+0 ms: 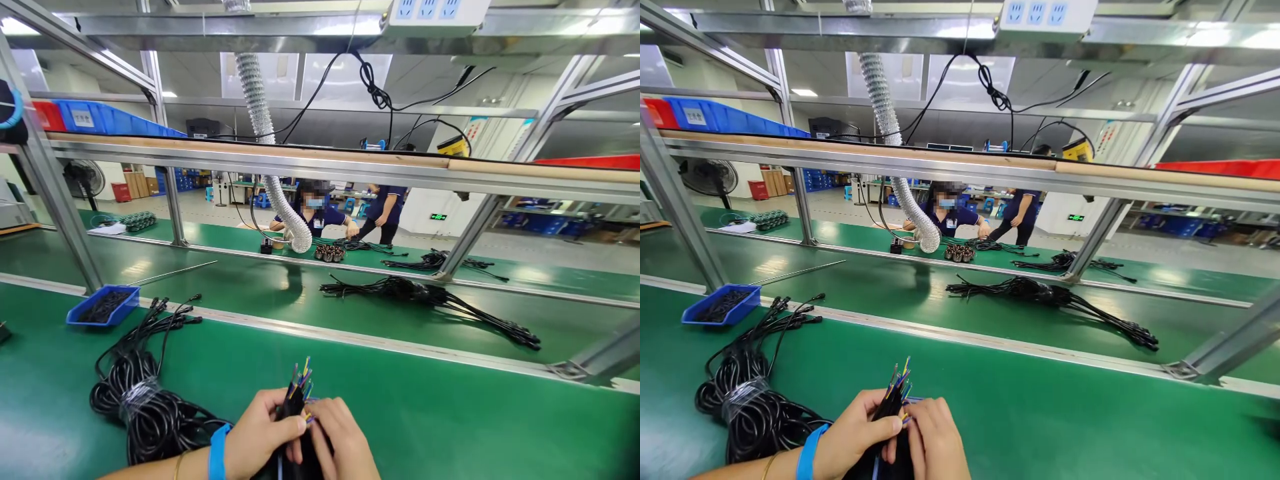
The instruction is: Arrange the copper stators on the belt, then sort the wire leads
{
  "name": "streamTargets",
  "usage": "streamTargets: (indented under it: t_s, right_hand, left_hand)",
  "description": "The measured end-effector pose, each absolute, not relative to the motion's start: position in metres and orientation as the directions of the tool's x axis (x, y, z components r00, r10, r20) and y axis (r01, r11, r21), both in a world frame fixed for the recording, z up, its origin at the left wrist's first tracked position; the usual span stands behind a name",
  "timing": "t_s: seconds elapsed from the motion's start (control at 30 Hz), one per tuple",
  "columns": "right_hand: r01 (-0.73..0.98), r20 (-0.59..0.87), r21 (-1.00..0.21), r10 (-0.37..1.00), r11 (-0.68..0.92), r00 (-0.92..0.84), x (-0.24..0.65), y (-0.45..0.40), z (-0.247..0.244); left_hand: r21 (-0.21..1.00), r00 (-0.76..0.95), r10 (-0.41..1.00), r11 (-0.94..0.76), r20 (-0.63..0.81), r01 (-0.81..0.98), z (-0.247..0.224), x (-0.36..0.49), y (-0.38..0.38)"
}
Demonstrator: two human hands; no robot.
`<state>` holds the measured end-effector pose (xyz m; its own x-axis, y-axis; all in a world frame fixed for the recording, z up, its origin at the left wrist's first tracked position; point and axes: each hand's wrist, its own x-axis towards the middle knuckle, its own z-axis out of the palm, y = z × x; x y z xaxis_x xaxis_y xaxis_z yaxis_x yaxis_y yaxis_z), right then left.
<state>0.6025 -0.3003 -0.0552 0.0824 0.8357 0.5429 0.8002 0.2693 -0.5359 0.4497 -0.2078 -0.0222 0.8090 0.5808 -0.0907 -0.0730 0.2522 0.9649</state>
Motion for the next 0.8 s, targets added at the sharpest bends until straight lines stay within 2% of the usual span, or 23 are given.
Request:
streamTargets:
  t_s: [0.1, 0.2, 0.43, 0.63, 0.8]
  right_hand:
    - [0.691, 0.505, -0.697, 0.815, 0.192, 0.283, 0.600, -0.304, -0.050]
    - [0.593, 0.484, -0.779, 0.799, 0.206, 0.358, 0.599, -0.306, -0.042]
    - [0.558, 0.497, -0.792, 0.794, 0.249, 0.351, 0.594, -0.307, -0.035]
    - [0.476, 0.441, -0.845, 0.822, 0.244, 0.360, 0.596, -0.308, -0.037]
    - [0.519, 0.455, -0.823, 0.815, 0.231, 0.358, 0.595, -0.310, -0.031]
  left_hand:
    - [0.966, 0.794, 0.603, 0.243, -0.079, -0.088, -0.023, 0.450, -0.208]
    - [0.968, 0.798, 0.598, 0.234, -0.070, -0.090, -0.022, 0.449, -0.208]
    - [0.965, 0.806, 0.590, 0.238, -0.056, -0.107, -0.019, 0.448, -0.209]
    - [0.965, 0.802, 0.593, 0.243, -0.068, -0.098, -0.018, 0.448, -0.210]
    - [0.964, 0.796, 0.602, 0.244, -0.066, -0.105, -0.017, 0.448, -0.211]
